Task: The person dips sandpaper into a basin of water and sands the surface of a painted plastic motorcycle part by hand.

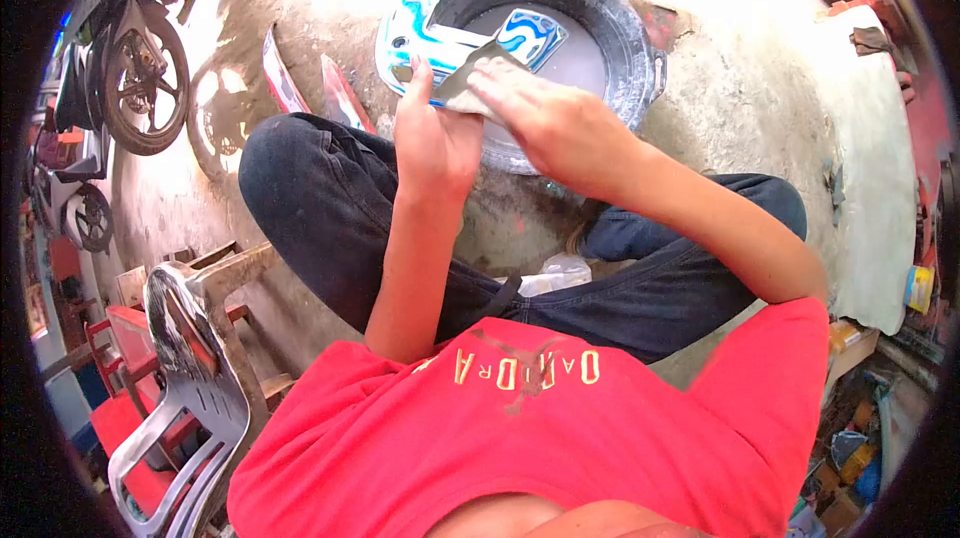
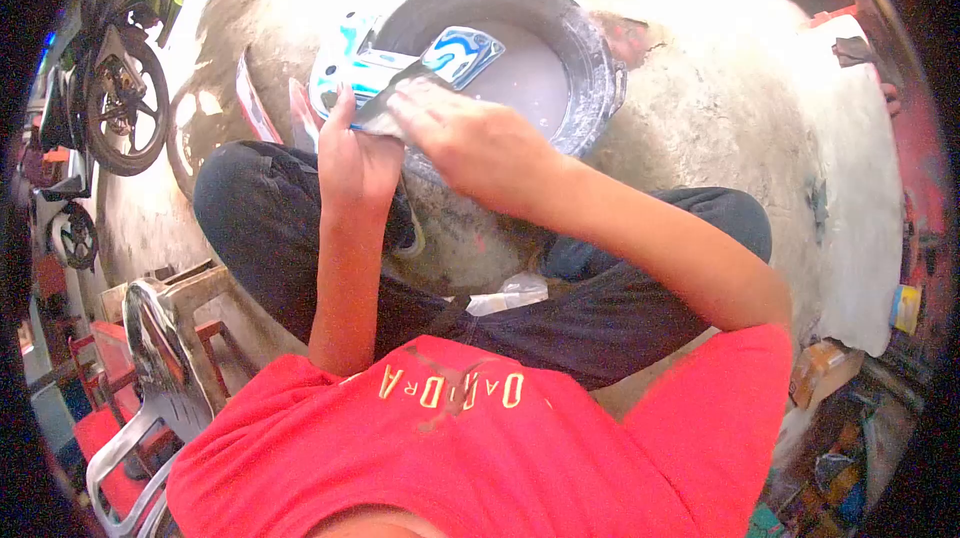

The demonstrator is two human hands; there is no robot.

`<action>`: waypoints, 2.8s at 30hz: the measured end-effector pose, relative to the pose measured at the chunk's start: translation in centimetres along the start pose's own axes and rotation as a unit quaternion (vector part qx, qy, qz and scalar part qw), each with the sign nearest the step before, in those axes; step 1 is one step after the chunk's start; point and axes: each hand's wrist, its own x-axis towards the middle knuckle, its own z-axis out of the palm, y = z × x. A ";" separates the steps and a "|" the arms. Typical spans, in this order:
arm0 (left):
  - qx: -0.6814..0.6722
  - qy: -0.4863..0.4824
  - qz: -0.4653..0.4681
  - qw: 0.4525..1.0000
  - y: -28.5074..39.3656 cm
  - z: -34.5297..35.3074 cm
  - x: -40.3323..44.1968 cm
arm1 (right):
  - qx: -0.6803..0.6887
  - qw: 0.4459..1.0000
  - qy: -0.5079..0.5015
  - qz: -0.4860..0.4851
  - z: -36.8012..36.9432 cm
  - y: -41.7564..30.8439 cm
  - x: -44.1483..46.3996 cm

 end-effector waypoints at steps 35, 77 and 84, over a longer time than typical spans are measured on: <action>0.295 -0.108 -0.114 0.943 -1.1 -0.1 -0.6 | 0.112 0.992 0.051 0.005 -1.9 4.8 1.4; 0.354 -0.111 -0.057 0.927 0.3 -0.2 -0.4 | 0.003 0.998 0.055 0.003 -0.9 2.3 0.3; 0.377 -0.116 -0.032 0.918 0.5 0.6 -0.9 | 0.006 0.998 0.021 0.065 -2.0 5.5 1.1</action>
